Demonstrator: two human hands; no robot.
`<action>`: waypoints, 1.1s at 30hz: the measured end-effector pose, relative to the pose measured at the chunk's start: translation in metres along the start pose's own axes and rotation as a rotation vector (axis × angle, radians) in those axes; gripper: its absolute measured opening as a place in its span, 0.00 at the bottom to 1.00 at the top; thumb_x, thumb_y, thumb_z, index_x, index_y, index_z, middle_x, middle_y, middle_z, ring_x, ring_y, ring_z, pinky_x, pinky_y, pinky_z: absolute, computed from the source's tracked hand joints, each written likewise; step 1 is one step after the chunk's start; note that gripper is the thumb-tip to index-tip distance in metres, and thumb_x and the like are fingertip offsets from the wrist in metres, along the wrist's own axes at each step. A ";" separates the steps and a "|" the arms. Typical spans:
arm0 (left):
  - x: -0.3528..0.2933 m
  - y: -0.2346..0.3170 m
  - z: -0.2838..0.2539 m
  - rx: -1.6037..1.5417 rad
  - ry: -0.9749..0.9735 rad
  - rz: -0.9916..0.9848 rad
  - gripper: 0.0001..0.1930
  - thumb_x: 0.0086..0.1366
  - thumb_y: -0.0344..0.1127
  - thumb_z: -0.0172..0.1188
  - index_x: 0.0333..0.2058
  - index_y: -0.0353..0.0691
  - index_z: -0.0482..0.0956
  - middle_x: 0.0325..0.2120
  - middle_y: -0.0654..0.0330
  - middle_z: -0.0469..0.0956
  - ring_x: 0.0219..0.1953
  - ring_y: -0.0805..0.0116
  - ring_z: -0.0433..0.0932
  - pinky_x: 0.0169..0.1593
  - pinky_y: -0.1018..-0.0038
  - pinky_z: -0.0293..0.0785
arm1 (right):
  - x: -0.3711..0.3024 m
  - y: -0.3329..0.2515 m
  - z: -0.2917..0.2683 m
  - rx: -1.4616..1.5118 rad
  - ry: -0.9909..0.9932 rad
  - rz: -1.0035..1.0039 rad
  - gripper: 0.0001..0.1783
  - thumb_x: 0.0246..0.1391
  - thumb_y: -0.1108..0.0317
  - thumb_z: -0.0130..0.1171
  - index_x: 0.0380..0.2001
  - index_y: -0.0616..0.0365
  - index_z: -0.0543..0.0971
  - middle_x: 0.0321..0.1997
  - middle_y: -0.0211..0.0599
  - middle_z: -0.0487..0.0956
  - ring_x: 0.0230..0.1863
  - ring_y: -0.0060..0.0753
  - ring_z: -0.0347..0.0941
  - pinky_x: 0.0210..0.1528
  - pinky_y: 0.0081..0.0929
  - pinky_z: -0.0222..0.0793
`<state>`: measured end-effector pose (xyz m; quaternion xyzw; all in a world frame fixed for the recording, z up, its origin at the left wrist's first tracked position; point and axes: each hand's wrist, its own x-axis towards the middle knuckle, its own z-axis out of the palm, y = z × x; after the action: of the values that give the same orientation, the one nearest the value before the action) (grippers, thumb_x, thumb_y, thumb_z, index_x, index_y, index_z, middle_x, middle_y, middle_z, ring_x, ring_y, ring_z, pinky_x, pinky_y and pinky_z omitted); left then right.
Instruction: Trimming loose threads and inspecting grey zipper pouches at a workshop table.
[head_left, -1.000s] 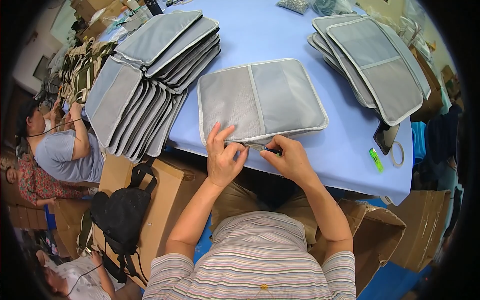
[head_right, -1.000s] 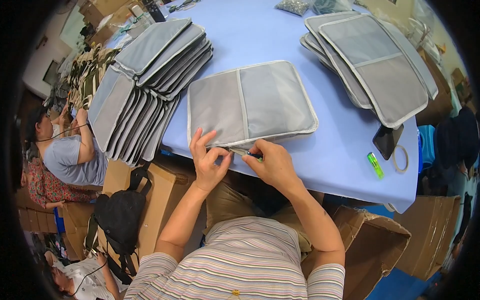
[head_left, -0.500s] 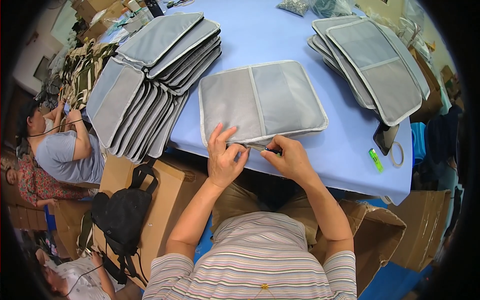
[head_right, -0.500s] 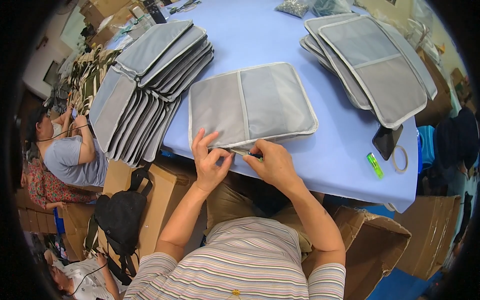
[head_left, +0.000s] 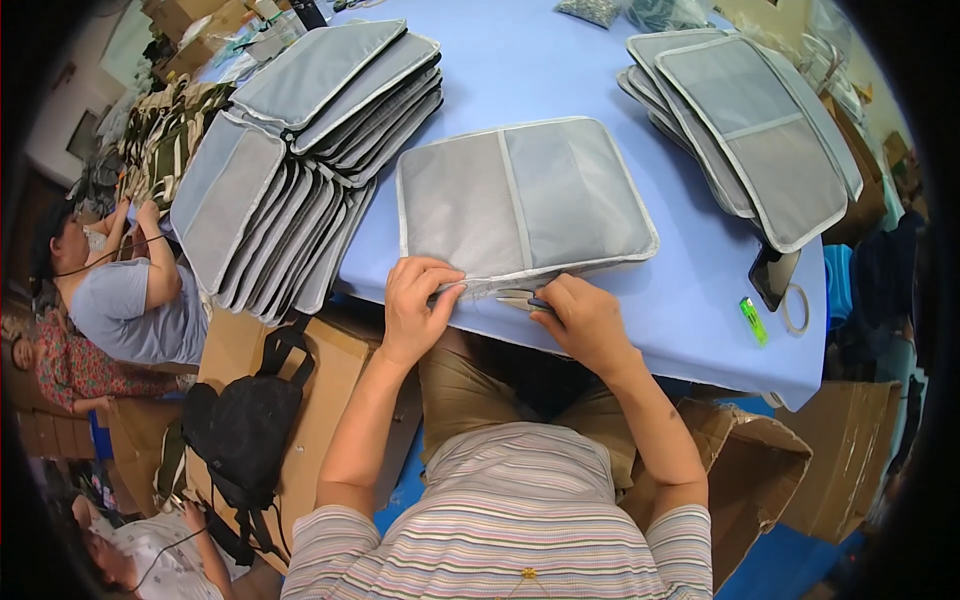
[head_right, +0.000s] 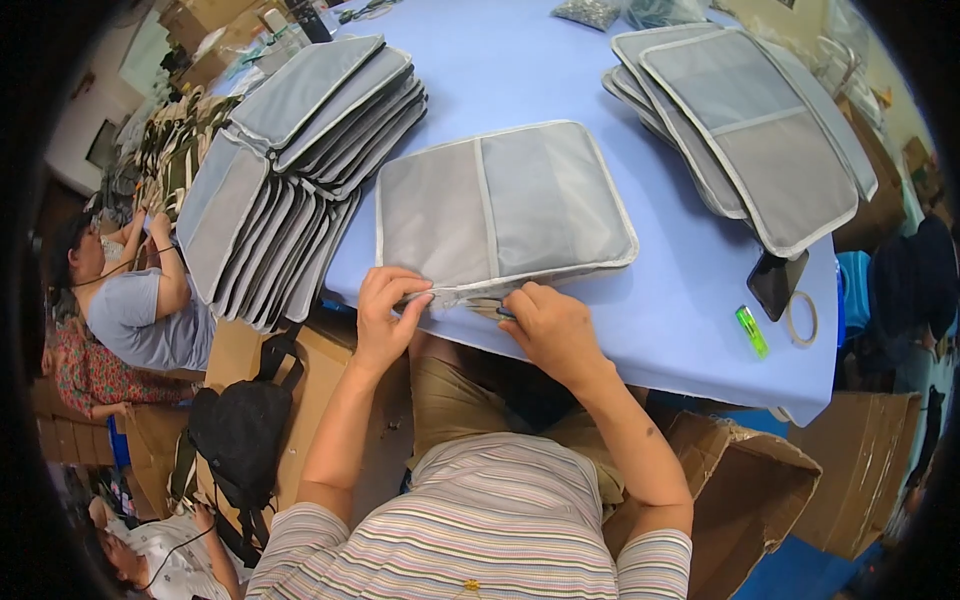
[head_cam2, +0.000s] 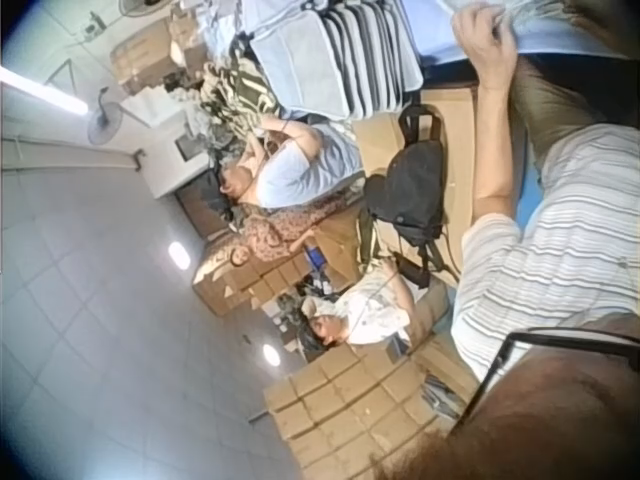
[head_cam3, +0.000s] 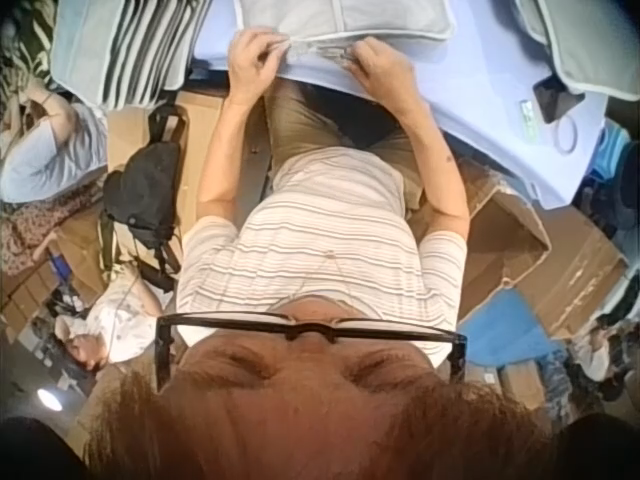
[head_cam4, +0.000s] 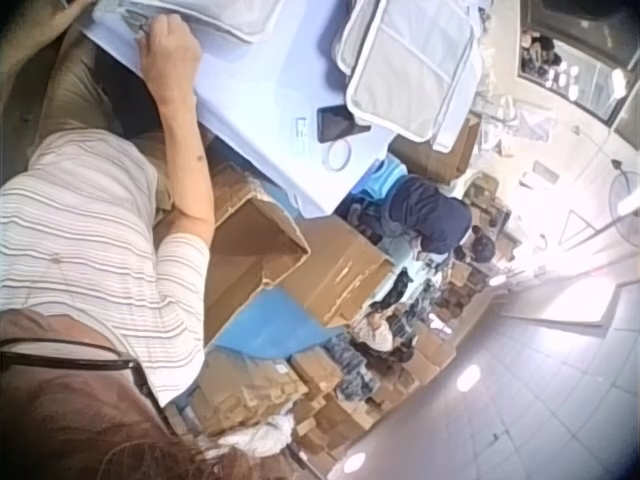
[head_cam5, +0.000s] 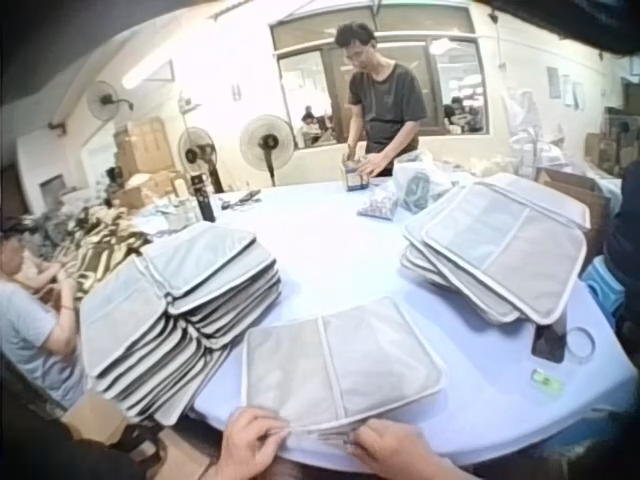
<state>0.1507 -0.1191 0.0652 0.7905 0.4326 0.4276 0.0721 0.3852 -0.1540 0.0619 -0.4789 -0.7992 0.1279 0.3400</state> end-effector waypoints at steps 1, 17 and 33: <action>0.000 -0.003 0.000 -0.049 -0.056 -0.064 0.07 0.46 0.29 0.64 0.27 0.41 0.79 0.29 0.59 0.73 0.35 0.60 0.69 0.39 0.70 0.65 | 0.000 0.001 0.002 -0.049 0.014 -0.046 0.12 0.39 0.66 0.64 0.28 0.55 0.72 0.25 0.34 0.70 0.28 0.38 0.71 0.28 0.33 0.67; 0.018 -0.012 -0.007 -0.258 -0.290 -0.315 0.04 0.48 0.31 0.63 0.24 0.39 0.80 0.21 0.63 0.71 0.29 0.67 0.66 0.32 0.75 0.62 | 0.010 0.001 0.012 -0.019 0.059 -0.074 0.11 0.39 0.68 0.64 0.26 0.57 0.73 0.24 0.35 0.70 0.27 0.39 0.70 0.26 0.33 0.65; 0.029 -0.008 -0.008 -0.190 -0.354 -0.216 0.07 0.47 0.34 0.65 0.24 0.39 0.78 0.22 0.62 0.71 0.30 0.65 0.67 0.33 0.74 0.63 | -0.001 0.009 0.003 0.024 0.049 -0.174 0.12 0.39 0.68 0.64 0.28 0.58 0.74 0.24 0.35 0.72 0.26 0.40 0.70 0.26 0.33 0.66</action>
<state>0.1472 -0.0944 0.0840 0.7919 0.4533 0.3106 0.2665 0.3900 -0.1495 0.0548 -0.4064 -0.8277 0.0956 0.3750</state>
